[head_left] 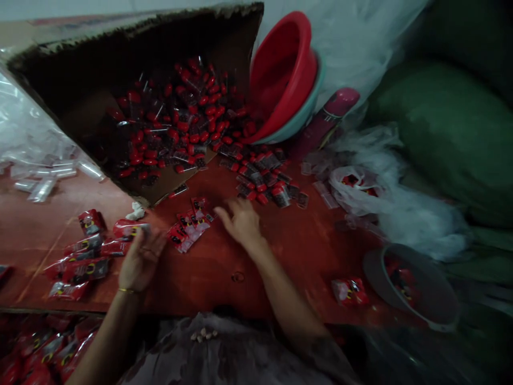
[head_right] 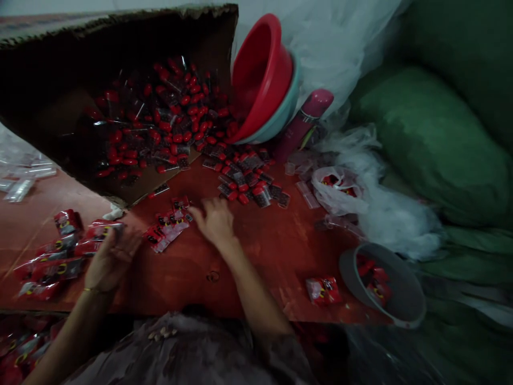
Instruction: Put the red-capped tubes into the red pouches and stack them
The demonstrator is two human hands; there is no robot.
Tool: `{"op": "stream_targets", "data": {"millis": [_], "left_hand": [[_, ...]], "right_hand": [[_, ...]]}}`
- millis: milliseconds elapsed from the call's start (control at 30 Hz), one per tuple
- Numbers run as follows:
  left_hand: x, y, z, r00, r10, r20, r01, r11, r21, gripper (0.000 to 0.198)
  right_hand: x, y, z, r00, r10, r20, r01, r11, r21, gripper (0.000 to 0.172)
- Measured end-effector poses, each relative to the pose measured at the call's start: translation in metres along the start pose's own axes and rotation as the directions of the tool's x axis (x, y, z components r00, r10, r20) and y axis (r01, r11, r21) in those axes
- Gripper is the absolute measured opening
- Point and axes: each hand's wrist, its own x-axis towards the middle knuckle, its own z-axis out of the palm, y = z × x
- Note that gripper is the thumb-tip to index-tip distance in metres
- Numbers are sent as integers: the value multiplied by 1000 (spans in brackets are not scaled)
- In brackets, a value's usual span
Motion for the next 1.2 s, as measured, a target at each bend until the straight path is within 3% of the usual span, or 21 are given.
{"op": "stream_targets", "data": {"millis": [33,100,167,233,267,300,367,433,500,567,633,767,867,967,1067,1133,1200], "left_hand": [[4,12,-4,996,44,-80,-48,997,-58,26],[8,29,-6,989,90,-116,-106,984,-142,42],[6,30,-1,995,89,-45,-94,989,-112,50],[0,18,12,991,111,73,-117,990,78,41],[-1,9,22,978,155,143,-184,958,221,34],[-1,-1,32,943,222,248,-304,877,371,33],[6,-19,54,834,287,472,-546,554,628,34],[21,-35,73,696,301,652,-709,147,690,38],[38,-48,85,615,208,761,-740,-181,648,39],[50,-58,88,590,125,797,-721,-361,591,33],[56,-66,86,574,97,813,-710,-436,553,28],[47,-71,79,559,145,817,-725,-393,565,27],[32,-68,80,576,187,796,-743,-285,605,30],[15,-64,85,571,170,803,-780,-193,595,33],[0,-62,86,561,201,803,-809,-71,583,36],[-7,-63,85,622,246,744,-779,103,618,43],[-11,-68,83,741,187,645,-662,367,654,46]], "right_hand": [[10,16,-1,999,33,-27,-36,995,-94,34],[22,48,-1,997,72,5,-70,974,-214,33],[21,72,0,997,43,63,-26,969,-245,36],[7,85,0,995,-37,95,56,976,-211,42],[-3,89,-2,992,-73,98,90,979,-183,45],[-14,91,-4,989,-107,101,121,981,-151,49],[-37,92,-11,983,-149,103,159,983,-92,53],[-57,91,-19,983,-162,89,168,984,-59,51],[-72,88,-25,989,-145,30,147,987,-65,43],[-81,82,-29,991,-124,-56,119,990,-76,34],[-85,71,-31,984,-115,-139,108,992,-60,27],[-79,40,-30,971,-90,-222,105,993,57,20],[-66,17,-22,984,85,-157,-46,970,240,23],[-51,2,-13,966,259,-17,-217,841,496,27],[-43,-4,-8,955,297,16,-240,735,634,22],[-43,-5,-8,947,319,-37,-218,722,656,21],[-47,-5,-8,936,343,-76,-208,716,666,21]]}}
